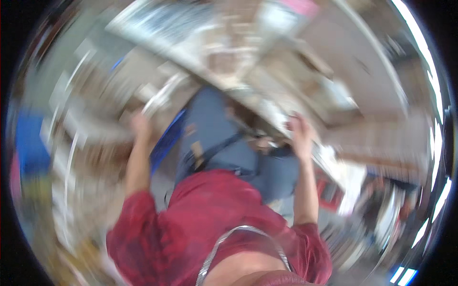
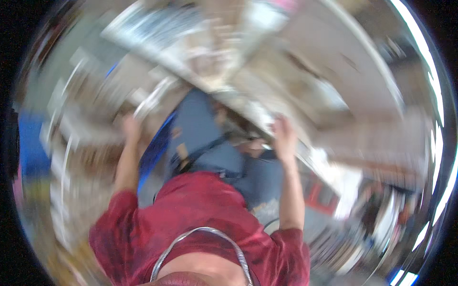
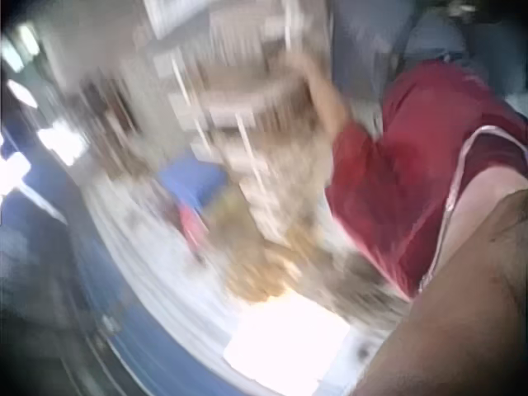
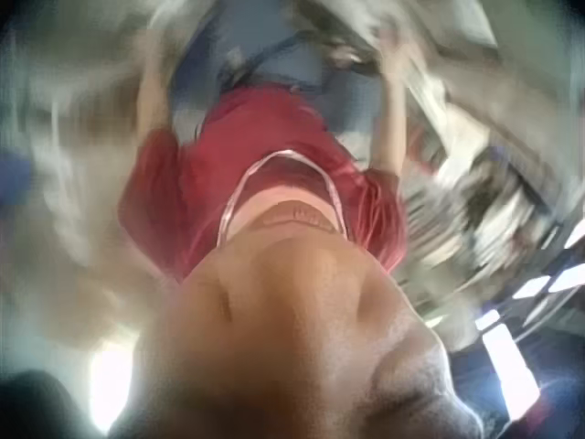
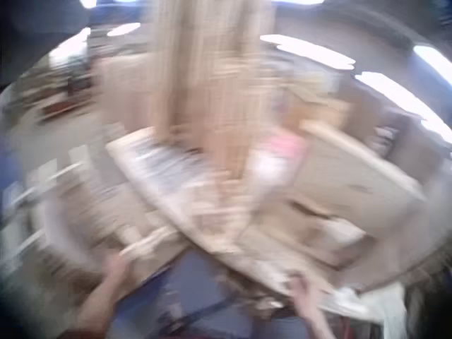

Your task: Manually assemble and stack wooden cross-pieces for furniture frames.

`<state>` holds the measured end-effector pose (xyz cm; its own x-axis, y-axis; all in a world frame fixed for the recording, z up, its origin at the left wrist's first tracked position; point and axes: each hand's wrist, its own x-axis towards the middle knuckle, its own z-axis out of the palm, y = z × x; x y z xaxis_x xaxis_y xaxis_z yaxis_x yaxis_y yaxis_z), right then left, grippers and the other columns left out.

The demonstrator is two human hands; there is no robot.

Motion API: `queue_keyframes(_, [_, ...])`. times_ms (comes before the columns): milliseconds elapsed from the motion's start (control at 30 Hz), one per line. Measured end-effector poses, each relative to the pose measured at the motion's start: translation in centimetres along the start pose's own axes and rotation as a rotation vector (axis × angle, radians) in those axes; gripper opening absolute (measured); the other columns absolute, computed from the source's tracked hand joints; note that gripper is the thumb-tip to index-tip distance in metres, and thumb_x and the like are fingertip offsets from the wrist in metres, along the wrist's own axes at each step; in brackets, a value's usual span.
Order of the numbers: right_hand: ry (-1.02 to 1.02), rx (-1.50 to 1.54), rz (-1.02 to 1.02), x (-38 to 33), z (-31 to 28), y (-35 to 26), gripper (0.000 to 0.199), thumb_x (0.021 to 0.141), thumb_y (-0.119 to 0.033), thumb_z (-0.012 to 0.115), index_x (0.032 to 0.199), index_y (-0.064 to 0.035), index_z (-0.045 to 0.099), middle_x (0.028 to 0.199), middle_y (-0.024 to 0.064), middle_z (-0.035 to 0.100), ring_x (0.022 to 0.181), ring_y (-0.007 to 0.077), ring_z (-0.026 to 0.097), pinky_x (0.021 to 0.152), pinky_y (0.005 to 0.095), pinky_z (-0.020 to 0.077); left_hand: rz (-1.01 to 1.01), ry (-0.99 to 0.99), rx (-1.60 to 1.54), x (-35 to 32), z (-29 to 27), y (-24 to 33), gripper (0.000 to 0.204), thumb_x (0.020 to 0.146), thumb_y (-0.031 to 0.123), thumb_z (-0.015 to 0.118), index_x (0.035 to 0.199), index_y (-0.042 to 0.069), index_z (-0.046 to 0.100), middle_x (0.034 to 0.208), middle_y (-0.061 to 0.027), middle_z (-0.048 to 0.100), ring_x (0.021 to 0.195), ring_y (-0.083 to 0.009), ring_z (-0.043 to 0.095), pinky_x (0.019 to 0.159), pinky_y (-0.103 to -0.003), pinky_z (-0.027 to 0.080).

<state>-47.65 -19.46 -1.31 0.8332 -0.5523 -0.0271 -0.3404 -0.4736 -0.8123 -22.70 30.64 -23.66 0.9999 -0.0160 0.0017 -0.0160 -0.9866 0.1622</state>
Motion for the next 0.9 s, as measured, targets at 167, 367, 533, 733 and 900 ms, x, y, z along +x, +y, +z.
queue_keyframes(167, [0.037, -0.133, -0.288, -4.2, -6.5, -5.7, 0.038, 0.09, -0.017, 0.075, 0.124, -0.0025, 0.066, 0.104, 0.0165, 0.07, 0.096, 0.0293, 0.07, 0.086, 0.0385, 0.0556, 0.088, -0.073, 0.277, -0.3, -2.8, -4.8, 0.03, 0.089, 0.017, 0.061, 0.115, 0.004, 0.068, 0.115, -0.0182, 0.067, 0.107, -0.0377, 0.066, 0.087, -0.052, 0.053])
queue_keyframes(367, [0.861, -0.825, -0.662, -9.3, -25.3, -13.7, 0.029, 0.072, 0.003, 0.075, 0.1, -0.0058, 0.073, 0.097, 0.0093, 0.073, 0.09, 0.0252, 0.069, 0.081, 0.0355, 0.0547, 0.011, 0.042, 0.14, 0.4, -5.6, -2.3, 0.033, 0.085, 0.037, 0.074, 0.094, 0.005, 0.07, 0.089, -0.0177, 0.072, 0.086, -0.0418, 0.07, 0.078, -0.054, 0.052])
queue_keyframes(533, [0.764, -1.24, -0.392, -8.3, -41.4, -14.9, 0.05, 0.086, -0.021, 0.07, 0.135, -0.0126, 0.064, 0.123, 0.0146, 0.068, 0.116, 0.0305, 0.064, 0.105, 0.0395, 0.0447, -0.25, 0.234, -0.51, 4.2, -8.1, -0.2, 0.059, 0.098, 0.052, 0.057, 0.112, -0.005, 0.067, 0.095, -0.02, 0.071, 0.089, -0.0337, 0.068, 0.084, -0.051, 0.054])
queue_keyframes(733, [0.473, -0.901, -0.199, -3.7, -46.1, -11.7, 0.046, 0.084, -0.015, 0.068, 0.129, -0.0057, 0.067, 0.118, 0.0118, 0.071, 0.112, 0.0198, 0.064, 0.104, 0.0347, 0.0449, -0.129, 0.032, -2.04, 2.1, -18.6, 3.4, 0.037, 0.104, 0.021, 0.055, 0.128, -0.007, 0.057, 0.116, -0.0125, 0.061, 0.105, -0.0243, 0.065, 0.099, -0.037, 0.055])
queue_keyframes(900, [0.647, -0.873, -0.087, -4.5, -43.7, -15.0, 0.04, 0.084, -0.016, 0.074, 0.123, -0.0116, 0.072, 0.113, 0.0072, 0.073, 0.105, 0.0185, 0.067, 0.097, 0.0333, 0.0504, 0.283, 0.316, -1.265, -1.5, -25.8, 7.4, 0.035, 0.107, 0.018, 0.051, 0.131, -0.008, 0.053, 0.128, -0.0141, 0.062, 0.117, -0.0238, 0.061, 0.105, -0.038, 0.048])
